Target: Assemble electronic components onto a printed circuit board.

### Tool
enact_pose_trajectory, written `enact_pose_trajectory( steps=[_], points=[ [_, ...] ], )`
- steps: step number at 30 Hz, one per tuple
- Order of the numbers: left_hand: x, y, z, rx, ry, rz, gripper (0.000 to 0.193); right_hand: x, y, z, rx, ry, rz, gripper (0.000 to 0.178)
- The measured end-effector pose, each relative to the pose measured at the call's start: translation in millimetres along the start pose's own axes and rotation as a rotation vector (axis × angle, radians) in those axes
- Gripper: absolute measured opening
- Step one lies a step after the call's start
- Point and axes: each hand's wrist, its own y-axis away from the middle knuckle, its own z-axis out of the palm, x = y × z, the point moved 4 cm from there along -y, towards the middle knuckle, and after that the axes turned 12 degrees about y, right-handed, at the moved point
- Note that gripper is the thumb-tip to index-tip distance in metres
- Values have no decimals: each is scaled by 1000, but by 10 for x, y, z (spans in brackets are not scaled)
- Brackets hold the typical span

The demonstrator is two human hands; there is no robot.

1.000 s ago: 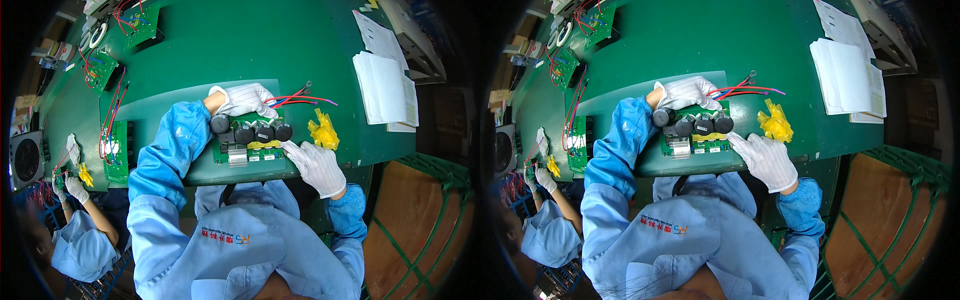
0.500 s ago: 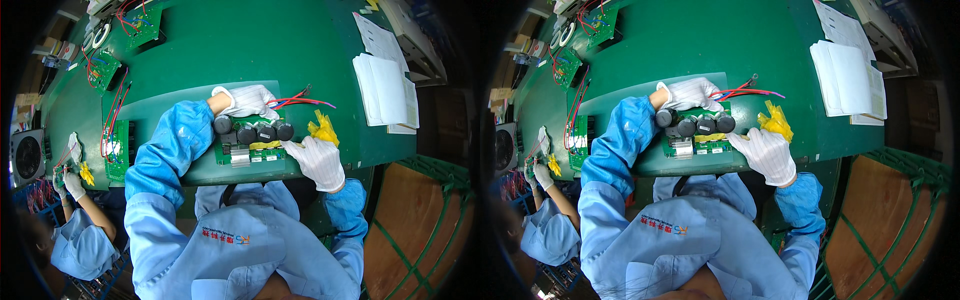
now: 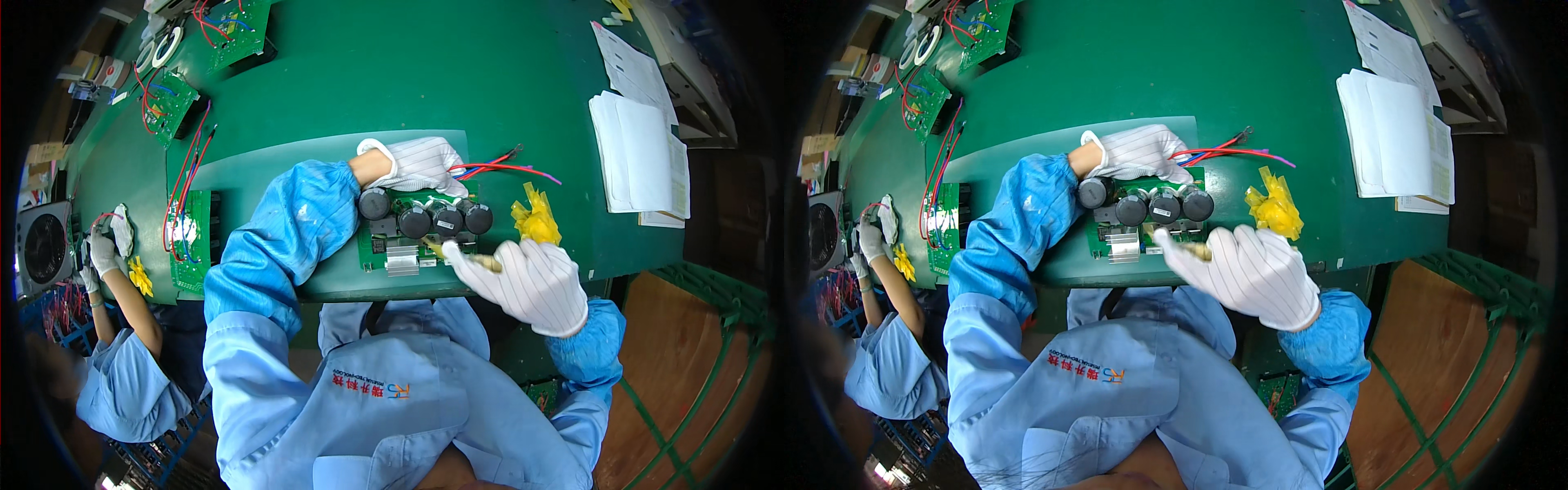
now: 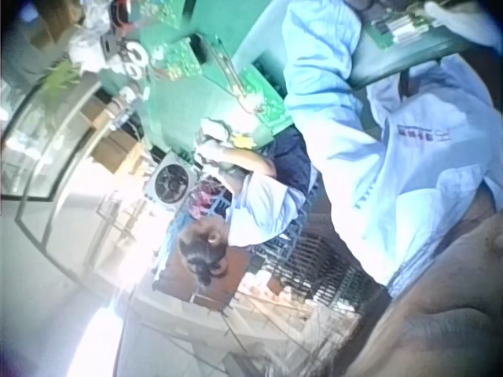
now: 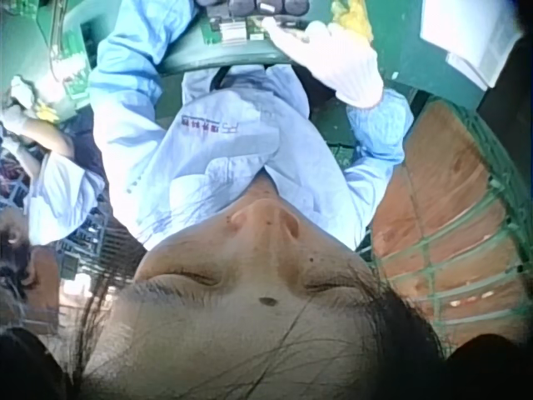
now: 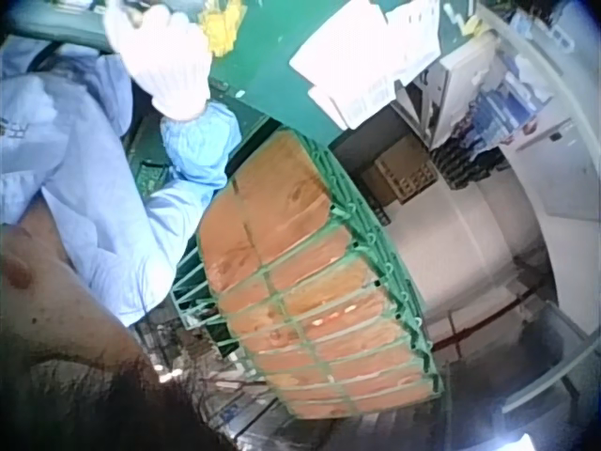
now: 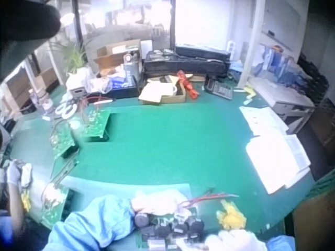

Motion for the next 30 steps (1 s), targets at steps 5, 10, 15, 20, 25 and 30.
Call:
enact_pose_trajectory(
  steps=[5,10,15,20,25,30],
  points=[
    [21,73,-5,17,-1,-64,28,455,280,-164,92,-3,385,49],
    [82,41,65,49,-50,-111,26,398,939,286,-157,46,710,41],
    [124,85,109,94,-87,-163,24,144,1135,391,-473,-239,921,45],
    [160,89,113,120,-107,-199,23,43,785,271,-231,-622,997,36],
    [154,56,110,148,-107,-238,22,-90,481,320,-166,-618,512,35],
    [114,29,110,198,-82,-280,22,-169,375,363,-256,-41,352,43]
  ],
)
